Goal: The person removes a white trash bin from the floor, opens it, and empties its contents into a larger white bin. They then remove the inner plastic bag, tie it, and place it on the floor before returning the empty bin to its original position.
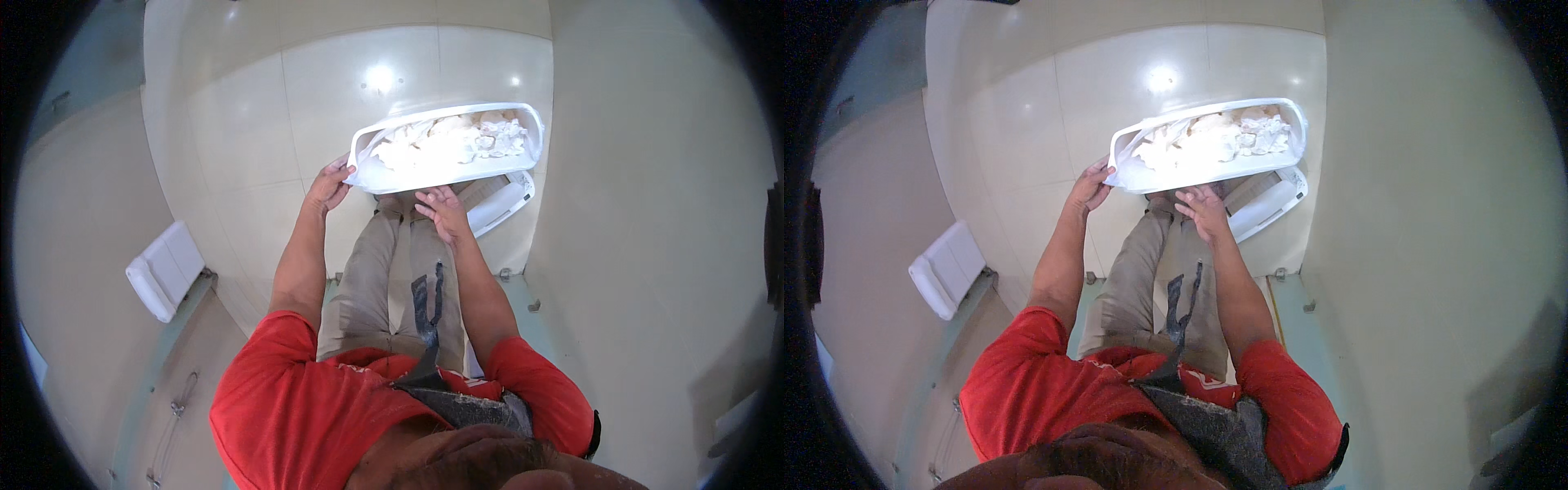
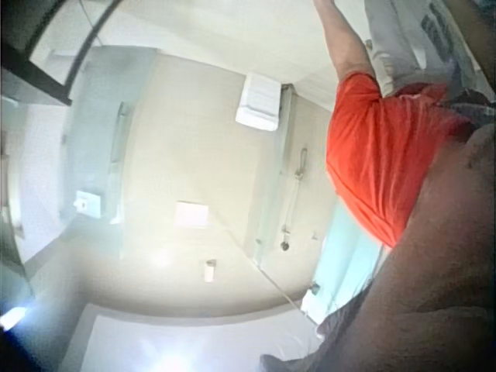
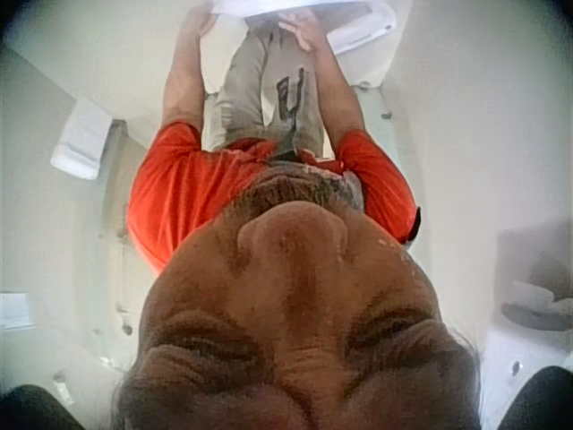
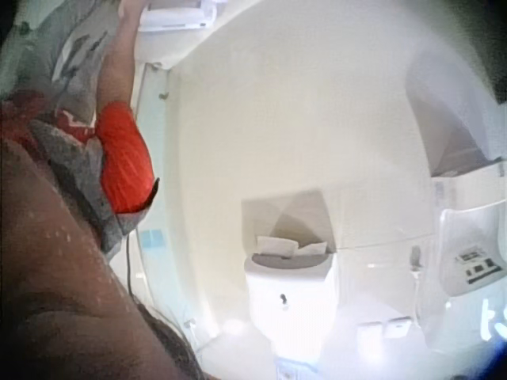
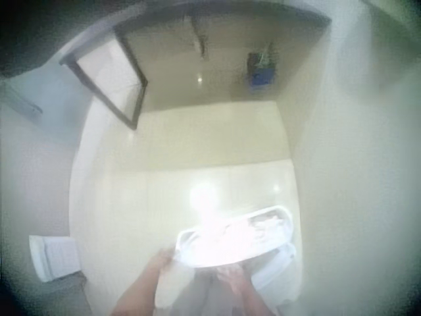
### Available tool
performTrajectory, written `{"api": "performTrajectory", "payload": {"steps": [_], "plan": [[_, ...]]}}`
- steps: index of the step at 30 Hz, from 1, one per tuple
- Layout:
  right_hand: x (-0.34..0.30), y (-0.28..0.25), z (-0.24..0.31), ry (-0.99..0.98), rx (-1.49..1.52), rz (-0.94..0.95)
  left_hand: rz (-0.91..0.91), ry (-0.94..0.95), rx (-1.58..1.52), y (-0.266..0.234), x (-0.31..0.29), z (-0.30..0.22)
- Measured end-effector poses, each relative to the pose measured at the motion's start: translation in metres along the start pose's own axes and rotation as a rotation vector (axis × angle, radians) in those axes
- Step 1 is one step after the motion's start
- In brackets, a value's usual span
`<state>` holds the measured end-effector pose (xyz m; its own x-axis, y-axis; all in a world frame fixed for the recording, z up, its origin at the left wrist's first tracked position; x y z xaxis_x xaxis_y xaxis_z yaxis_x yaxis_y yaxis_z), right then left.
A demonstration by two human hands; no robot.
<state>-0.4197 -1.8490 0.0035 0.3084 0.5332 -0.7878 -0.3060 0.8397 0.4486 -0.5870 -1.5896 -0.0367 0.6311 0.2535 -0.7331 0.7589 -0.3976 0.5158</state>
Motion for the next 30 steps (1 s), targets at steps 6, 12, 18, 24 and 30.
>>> {"api": "performTrajectory", "payload": {"steps": [6, 12, 18, 24, 30], "plan": [[0.009, 0.015, -0.002, -0.03, -0.017, -0.107, -0.241, -0.009, 0.237, 0.011, -0.007, -0.006], [0.011, 0.031, -0.005, -0.083, -0.045, -0.204, -0.492, 0.115, 0.519, 0.031, 0.0, 0.002], [0.019, 0.044, -0.014, -0.068, -0.102, -0.295, -0.633, 0.146, 0.418, 0.049, -0.007, 0.002], [0.024, 0.055, -0.016, -0.072, -0.109, -0.366, -0.533, 0.19, 0.458, 0.04, -0.006, 0.005], [0.029, 0.067, -0.013, -0.049, -0.085, -0.401, -0.531, 0.227, 0.456, 0.046, -0.006, -0.009]]}}
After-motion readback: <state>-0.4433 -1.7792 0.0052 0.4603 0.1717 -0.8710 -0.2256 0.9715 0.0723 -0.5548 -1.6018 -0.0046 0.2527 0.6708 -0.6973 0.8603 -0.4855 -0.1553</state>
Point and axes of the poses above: each hand's wrist, its own x-axis towards the middle knuckle, its own y-axis out of the palm, z = x × y, the point moved 1 cm from there along x, towards the middle knuckle, and after that the axes turned 3 degrees about -z, right-handed, at the moved point
